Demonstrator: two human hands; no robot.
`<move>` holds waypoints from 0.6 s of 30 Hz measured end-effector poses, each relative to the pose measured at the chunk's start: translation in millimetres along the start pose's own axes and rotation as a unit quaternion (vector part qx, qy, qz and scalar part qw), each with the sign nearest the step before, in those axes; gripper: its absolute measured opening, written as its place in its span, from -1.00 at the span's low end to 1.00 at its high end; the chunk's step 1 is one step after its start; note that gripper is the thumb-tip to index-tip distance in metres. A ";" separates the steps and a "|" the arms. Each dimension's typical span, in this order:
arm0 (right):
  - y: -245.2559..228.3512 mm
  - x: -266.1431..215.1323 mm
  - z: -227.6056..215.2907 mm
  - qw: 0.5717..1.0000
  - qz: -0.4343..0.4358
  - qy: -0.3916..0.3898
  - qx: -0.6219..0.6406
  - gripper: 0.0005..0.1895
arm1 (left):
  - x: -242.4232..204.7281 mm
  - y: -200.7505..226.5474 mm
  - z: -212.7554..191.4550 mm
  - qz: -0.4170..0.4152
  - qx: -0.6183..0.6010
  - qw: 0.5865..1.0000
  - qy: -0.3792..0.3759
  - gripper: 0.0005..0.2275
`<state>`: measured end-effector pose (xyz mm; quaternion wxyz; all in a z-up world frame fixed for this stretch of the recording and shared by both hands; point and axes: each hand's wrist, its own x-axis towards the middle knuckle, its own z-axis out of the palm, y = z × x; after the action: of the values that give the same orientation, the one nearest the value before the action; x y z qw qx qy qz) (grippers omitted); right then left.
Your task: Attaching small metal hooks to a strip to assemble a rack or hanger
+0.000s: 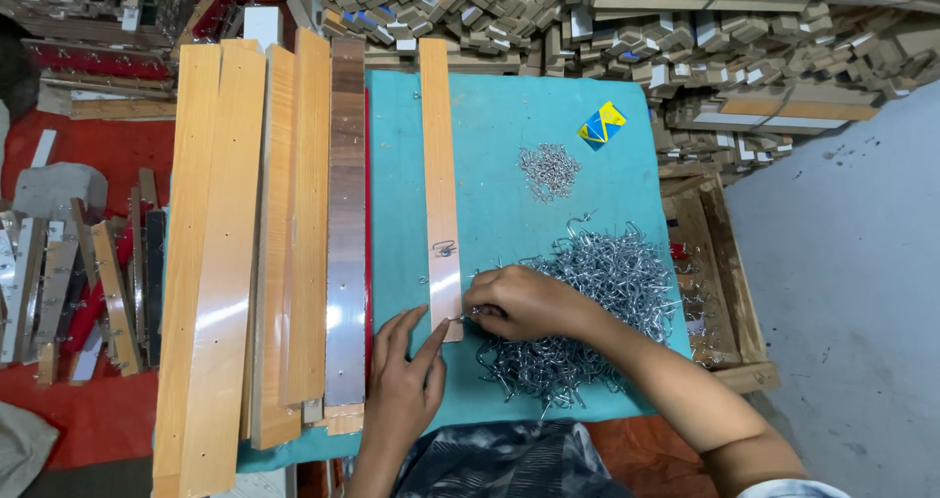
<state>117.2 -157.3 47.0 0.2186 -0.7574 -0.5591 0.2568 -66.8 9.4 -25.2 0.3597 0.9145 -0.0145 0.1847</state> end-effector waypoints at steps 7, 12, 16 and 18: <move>-10.4 14.1 7.2 0.997 0.023 -0.036 -0.062 -0.85 | 6.4 5.9 -3.9 -0.007 0.004 1.000 0.010 -0.67; -10.0 39.4 52.7 0.949 -0.010 -0.053 -0.310 -0.90 | 6.9 7.7 -4.1 -0.066 -0.039 0.997 -0.008 -0.54; -8.6 45.8 65.5 0.946 -0.005 -0.023 -0.324 -0.94 | 6.8 3.7 1.0 -0.084 -0.038 0.996 -0.015 -0.39; -12.4 44.8 66.2 0.954 -0.019 -0.010 -0.298 -0.88 | 2.5 -0.8 8.5 -0.119 -0.032 0.992 -0.031 -0.21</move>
<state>77.0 -108.0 -2.9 -0.0176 -0.7751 -0.6263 0.0817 -61.5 4.6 -30.5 0.4072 0.9032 0.0771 0.1119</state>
